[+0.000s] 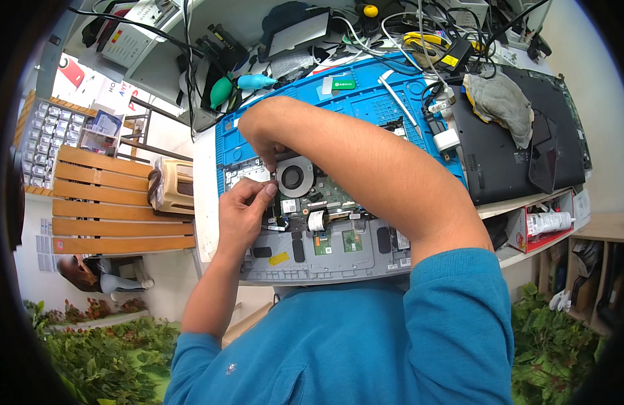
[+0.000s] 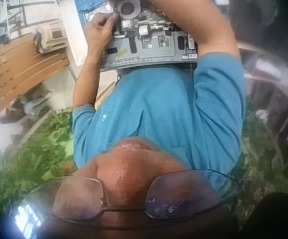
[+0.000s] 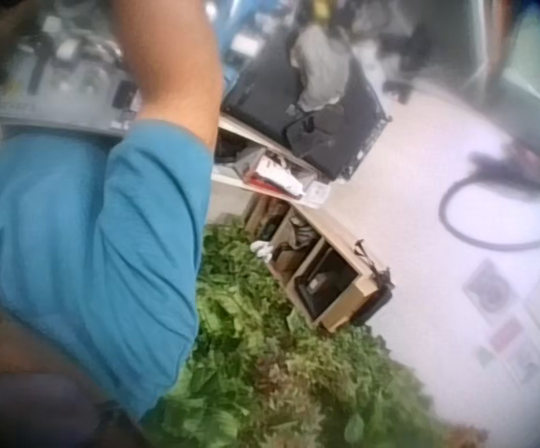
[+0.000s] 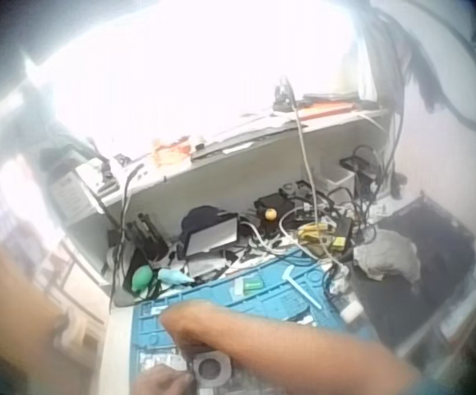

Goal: The person works on the internal components of a disassembled electronic device, likely a laptop, using a screwdriver to tighten screws and manipulate small parts. They handle a white rectangular component, possibly a battery or hard drive, and adjust various connectors and wires on the motherboard.

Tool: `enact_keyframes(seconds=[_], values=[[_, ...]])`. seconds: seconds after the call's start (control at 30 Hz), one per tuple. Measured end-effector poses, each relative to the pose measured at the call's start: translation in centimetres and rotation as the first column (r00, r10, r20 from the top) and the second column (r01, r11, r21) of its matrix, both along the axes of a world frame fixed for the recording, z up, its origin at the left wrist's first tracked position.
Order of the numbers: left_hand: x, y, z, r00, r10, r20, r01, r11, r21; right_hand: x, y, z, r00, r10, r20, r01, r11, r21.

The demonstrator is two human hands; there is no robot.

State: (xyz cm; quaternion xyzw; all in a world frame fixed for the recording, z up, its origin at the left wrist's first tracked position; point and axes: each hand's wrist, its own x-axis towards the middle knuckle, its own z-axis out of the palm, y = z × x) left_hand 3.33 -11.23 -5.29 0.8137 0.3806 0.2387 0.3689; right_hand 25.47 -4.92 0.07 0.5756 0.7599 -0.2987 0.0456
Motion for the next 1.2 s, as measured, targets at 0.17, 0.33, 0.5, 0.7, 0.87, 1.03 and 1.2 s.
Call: enact_keyframes(seconds=[0.17, 0.33, 0.5, 0.7, 0.87, 1.03, 1.2], values=[[-0.2, -0.7, 0.5, 1.000, -0.006, -0.015, 0.008, 0.996, 0.092, 0.0, -0.5, 0.3, 1.000, -0.012, 0.000, 0.012, 1.000, -0.001], [-1.2, -1.2, 0.6, 0.997, -0.034, -0.063, 0.047, 0.976, 0.214, -0.2, -1.6, 0.3, 1.000, -0.025, 0.007, 0.025, 0.998, 0.064], [-1.3, -1.7, 0.5, 0.998, -0.055, -0.036, 0.061, 0.977, 0.205, -0.9, -2.5, 1.1, 0.999, 0.028, 0.045, -0.032, 0.995, 0.097], [-1.0, -1.4, 0.6, 0.987, -0.117, -0.112, 0.144, 0.949, 0.281, -1.5, -2.7, 1.3, 0.993, 0.026, 0.118, -0.036, 0.995, 0.088], [-1.5, -0.8, 1.5, 0.925, -0.197, -0.325, 0.350, 0.774, 0.528, -2.2, -2.7, 1.3, 0.983, 0.035, 0.182, -0.055, 0.993, 0.103], [-1.4, -0.3, 2.9, 0.877, -0.213, -0.430, 0.438, 0.722, 0.535, -2.2, -3.8, 1.9, 0.989, 0.022, 0.148, -0.032, 0.997, 0.065], [-1.8, 0.0, 2.8, 0.893, -0.234, -0.386, 0.419, 0.746, 0.517, -2.8, -4.1, 1.2, 0.983, -0.010, 0.181, -0.008, 0.995, 0.100]])
